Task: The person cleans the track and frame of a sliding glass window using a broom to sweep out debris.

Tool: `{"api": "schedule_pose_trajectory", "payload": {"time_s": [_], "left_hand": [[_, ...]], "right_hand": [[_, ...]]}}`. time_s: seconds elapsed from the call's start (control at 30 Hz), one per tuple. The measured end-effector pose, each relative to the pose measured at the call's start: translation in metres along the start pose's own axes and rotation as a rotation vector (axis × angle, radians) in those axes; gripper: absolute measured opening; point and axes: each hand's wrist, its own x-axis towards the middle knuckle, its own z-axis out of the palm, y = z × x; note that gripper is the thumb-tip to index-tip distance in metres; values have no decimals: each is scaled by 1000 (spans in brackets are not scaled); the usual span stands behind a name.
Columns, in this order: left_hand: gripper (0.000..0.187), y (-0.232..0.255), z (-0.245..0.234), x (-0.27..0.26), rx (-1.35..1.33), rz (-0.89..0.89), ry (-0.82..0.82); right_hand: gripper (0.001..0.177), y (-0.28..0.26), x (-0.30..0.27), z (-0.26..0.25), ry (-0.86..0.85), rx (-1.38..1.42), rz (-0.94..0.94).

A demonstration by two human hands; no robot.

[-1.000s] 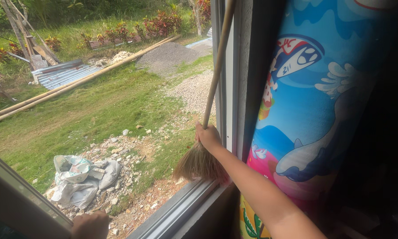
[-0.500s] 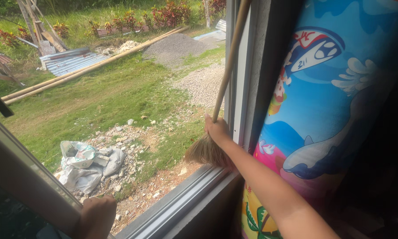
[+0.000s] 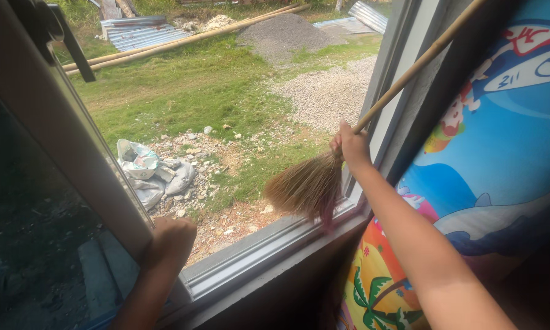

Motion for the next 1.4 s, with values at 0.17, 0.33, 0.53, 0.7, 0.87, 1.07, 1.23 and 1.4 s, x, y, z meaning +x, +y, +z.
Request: {"api": "schedule_pose_trajectory", "payload": {"time_s": [0.17, 0.33, 0.53, 0.7, 0.87, 1.07, 1.23, 1.4], "left_hand": [[16, 2, 1, 2, -9, 24, -37], [16, 3, 2, 3, -6, 32, -44], [16, 4, -1, 5, 12, 30, -18], [16, 3, -11, -3, 90, -82, 163], [15, 1, -16, 1, 54, -75, 145], [16, 1, -20, -4, 70, -20, 103], [14, 1, -23, -6, 81, -80, 196], [17, 5, -15, -1, 117, -69, 144]], "right_hand": [[51, 12, 22, -31, -72, -246, -356], [41, 41, -7, -4, -41, -16, 14], [41, -41, -9, 23, -131, 50, -10], [47, 4, -31, 31, 1, -347, -72], [40, 24, -80, 82, -105, 61, 222], [38, -74, -72, 103, -187, 236, 65], [37, 8, -62, 95, -227, -29, 117], [47, 3, -23, 61, -220, -363, -198]]}}
